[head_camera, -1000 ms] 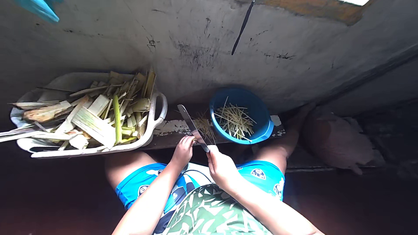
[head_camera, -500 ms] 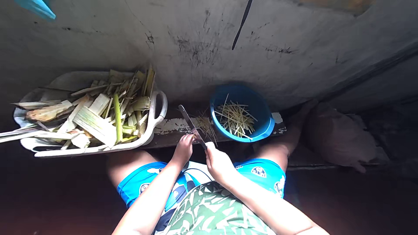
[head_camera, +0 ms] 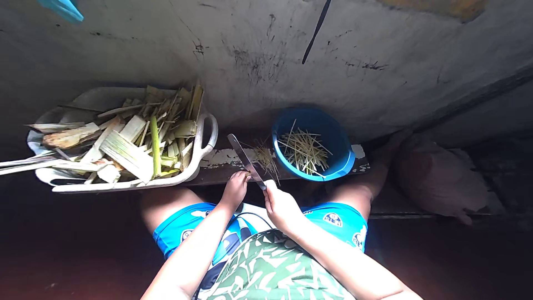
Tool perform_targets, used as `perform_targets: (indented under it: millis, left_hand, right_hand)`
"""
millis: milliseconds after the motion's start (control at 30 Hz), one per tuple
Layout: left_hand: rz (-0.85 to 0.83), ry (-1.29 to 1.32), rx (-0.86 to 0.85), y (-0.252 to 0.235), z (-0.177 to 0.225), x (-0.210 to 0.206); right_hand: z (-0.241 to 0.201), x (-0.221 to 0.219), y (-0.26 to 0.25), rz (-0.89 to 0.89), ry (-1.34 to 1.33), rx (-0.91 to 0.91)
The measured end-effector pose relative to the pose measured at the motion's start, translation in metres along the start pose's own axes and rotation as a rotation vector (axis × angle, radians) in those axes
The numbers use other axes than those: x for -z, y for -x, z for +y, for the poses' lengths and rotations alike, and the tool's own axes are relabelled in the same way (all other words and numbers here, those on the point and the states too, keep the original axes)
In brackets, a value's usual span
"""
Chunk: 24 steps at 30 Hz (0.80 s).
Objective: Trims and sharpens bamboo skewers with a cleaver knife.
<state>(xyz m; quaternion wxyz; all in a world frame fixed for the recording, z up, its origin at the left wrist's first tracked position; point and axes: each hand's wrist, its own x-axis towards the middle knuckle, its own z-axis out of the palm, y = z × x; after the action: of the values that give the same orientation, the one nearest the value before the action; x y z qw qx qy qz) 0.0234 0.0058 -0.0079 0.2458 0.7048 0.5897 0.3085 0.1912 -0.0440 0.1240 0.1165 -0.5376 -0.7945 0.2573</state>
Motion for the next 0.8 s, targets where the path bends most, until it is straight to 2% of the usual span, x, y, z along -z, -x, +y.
perform_targets:
  millis: [133,267,400,567,733,800]
  left_hand:
    - [0.073,-0.028,-0.055,0.002,0.001,0.0]
    - [0.243,-0.093,-0.143,-0.001,0.004,-0.002]
    - [-0.041,-0.079,0.03,0.0,0.003,0.002]
    - [0.012,-0.072,0.0,0.001,0.004,0.003]
    - [-0.073,-0.108,0.073,-0.003,0.01,0.004]
    - [-0.049,-0.107,0.073,-0.003,0.01,0.003]
  right_hand:
    - [-0.001,0.005,0.001,0.005,0.006,0.026]
    - [-0.008,0.013,0.009,0.121,0.03,0.15]
    - [0.0,0.004,-0.003,-0.068,0.064,-0.029]
    - [-0.001,0.004,-0.002,-0.081,0.062,-0.044]
    - [0.001,0.006,-0.009,-0.1,0.084,-0.098]
    - [0.001,0.005,-0.01,-0.096,0.066,-0.099]
